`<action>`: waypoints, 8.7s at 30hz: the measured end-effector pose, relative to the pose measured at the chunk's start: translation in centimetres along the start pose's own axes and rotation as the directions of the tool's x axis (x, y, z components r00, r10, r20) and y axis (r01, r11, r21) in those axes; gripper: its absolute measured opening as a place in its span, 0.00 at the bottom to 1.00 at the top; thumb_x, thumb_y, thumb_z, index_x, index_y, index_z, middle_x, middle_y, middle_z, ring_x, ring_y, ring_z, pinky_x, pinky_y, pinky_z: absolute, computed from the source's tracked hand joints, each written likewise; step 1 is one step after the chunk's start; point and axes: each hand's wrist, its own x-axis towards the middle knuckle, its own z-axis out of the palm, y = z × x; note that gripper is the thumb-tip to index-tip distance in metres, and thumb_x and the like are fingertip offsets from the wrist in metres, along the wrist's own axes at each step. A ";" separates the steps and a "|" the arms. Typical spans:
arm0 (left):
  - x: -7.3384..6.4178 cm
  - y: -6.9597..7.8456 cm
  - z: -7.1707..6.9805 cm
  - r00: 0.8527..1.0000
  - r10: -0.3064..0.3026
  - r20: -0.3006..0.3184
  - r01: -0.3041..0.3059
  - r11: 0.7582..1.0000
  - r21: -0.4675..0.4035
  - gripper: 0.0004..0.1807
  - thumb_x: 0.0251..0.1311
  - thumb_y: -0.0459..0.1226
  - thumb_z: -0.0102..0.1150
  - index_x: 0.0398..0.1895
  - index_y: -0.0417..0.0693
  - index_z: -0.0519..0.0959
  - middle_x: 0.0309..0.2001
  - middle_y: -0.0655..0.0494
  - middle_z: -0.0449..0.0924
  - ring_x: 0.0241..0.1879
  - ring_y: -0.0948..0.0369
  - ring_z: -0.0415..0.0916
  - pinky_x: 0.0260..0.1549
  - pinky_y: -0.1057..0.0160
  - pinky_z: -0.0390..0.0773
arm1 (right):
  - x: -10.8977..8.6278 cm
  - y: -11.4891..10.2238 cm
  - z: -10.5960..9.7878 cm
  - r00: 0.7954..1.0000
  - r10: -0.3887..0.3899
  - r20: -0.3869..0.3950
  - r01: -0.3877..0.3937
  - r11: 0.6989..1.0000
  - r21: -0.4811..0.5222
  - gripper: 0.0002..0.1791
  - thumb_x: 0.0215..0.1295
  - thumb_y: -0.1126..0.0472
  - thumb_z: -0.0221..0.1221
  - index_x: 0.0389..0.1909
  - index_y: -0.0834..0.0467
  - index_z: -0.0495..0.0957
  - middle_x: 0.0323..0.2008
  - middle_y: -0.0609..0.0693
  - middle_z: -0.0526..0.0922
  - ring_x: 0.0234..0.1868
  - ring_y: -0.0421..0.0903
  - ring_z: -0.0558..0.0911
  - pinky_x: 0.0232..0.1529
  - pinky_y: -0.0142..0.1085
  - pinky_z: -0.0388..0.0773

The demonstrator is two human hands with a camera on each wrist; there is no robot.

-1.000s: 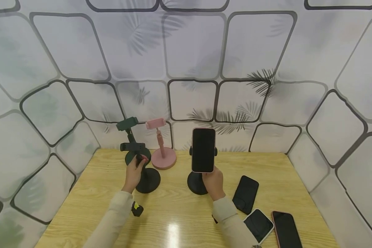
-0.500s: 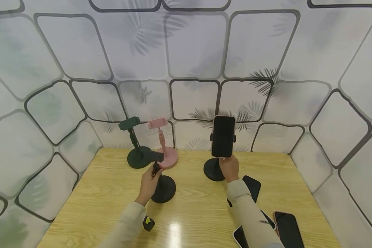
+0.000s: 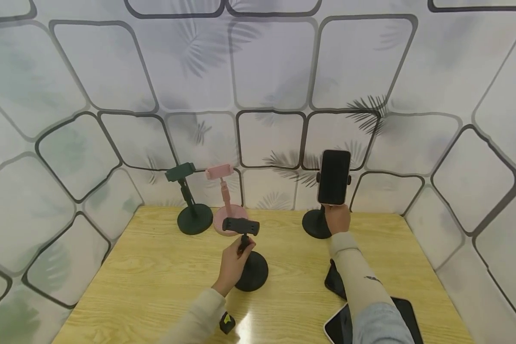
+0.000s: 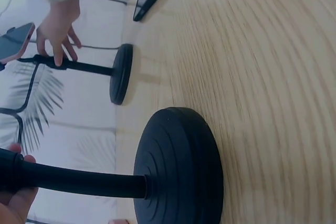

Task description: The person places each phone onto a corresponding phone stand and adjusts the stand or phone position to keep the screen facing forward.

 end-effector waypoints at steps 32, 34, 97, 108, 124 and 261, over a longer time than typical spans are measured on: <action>1.8 0.2 0.4 0.922 0.070 0.380 -0.092 0.995 0.041 0.08 0.68 0.41 0.48 0.41 0.46 0.70 0.37 0.53 0.79 0.38 0.61 0.76 0.41 0.66 0.76 | -1.9 1.1 -11.3 0.864 0.327 0.382 -0.313 0.944 -0.100 0.33 0.68 0.54 0.53 0.66 0.67 0.53 0.53 0.71 0.75 0.50 0.67 0.77 0.45 0.59 0.74; 1.7 0.2 0.4 0.924 0.071 0.375 -0.092 0.995 0.038 0.08 0.67 0.41 0.48 0.41 0.46 0.70 0.37 0.53 0.79 0.37 0.61 0.76 0.41 0.65 0.76 | -3.5 0.1 -12.7 0.869 0.329 0.370 -0.311 0.944 -0.111 0.32 0.68 0.54 0.53 0.66 0.66 0.55 0.53 0.70 0.76 0.49 0.67 0.78 0.43 0.59 0.75; 1.2 2.6 3.7 0.881 0.086 0.466 -0.207 0.955 0.214 0.10 0.71 0.41 0.42 0.46 0.45 0.68 0.38 0.51 0.81 0.37 0.59 0.80 0.37 0.64 0.79 | -11.2 -3.2 -6.6 0.475 0.704 0.527 -0.755 0.634 -0.166 0.50 0.53 0.49 0.64 0.64 0.70 0.45 0.57 0.76 0.63 0.54 0.70 0.69 0.53 0.58 0.68; 1.2 2.4 3.8 0.890 0.094 0.445 -0.203 0.958 0.204 0.08 0.71 0.40 0.43 0.45 0.46 0.67 0.36 0.52 0.80 0.35 0.60 0.79 0.33 0.67 0.78 | -11.1 -1.5 -7.1 0.478 0.650 0.590 -0.608 0.730 -0.311 0.53 0.50 0.45 0.65 0.60 0.76 0.47 0.51 0.79 0.68 0.48 0.70 0.74 0.48 0.57 0.73; 1.3 2.2 3.8 0.885 0.115 0.451 -0.227 0.953 0.201 0.08 0.71 0.40 0.42 0.45 0.46 0.66 0.34 0.53 0.79 0.33 0.60 0.78 0.32 0.68 0.77 | -9.9 -1.4 -5.8 0.571 0.279 0.772 -0.128 0.959 -0.253 0.48 0.37 0.56 0.73 0.60 0.72 0.64 0.49 0.72 0.70 0.44 0.64 0.74 0.42 0.56 0.75; 3.9 1.4 5.4 0.900 0.114 0.420 -0.210 0.959 0.189 0.10 0.69 0.43 0.46 0.43 0.46 0.67 0.33 0.52 0.79 0.32 0.59 0.77 0.34 0.63 0.77 | -5.4 -18.7 -13.5 0.949 0.313 -0.034 -0.284 0.898 0.336 0.48 0.39 0.67 0.74 0.64 0.63 0.60 0.54 0.60 0.73 0.51 0.43 0.74 0.50 0.28 0.69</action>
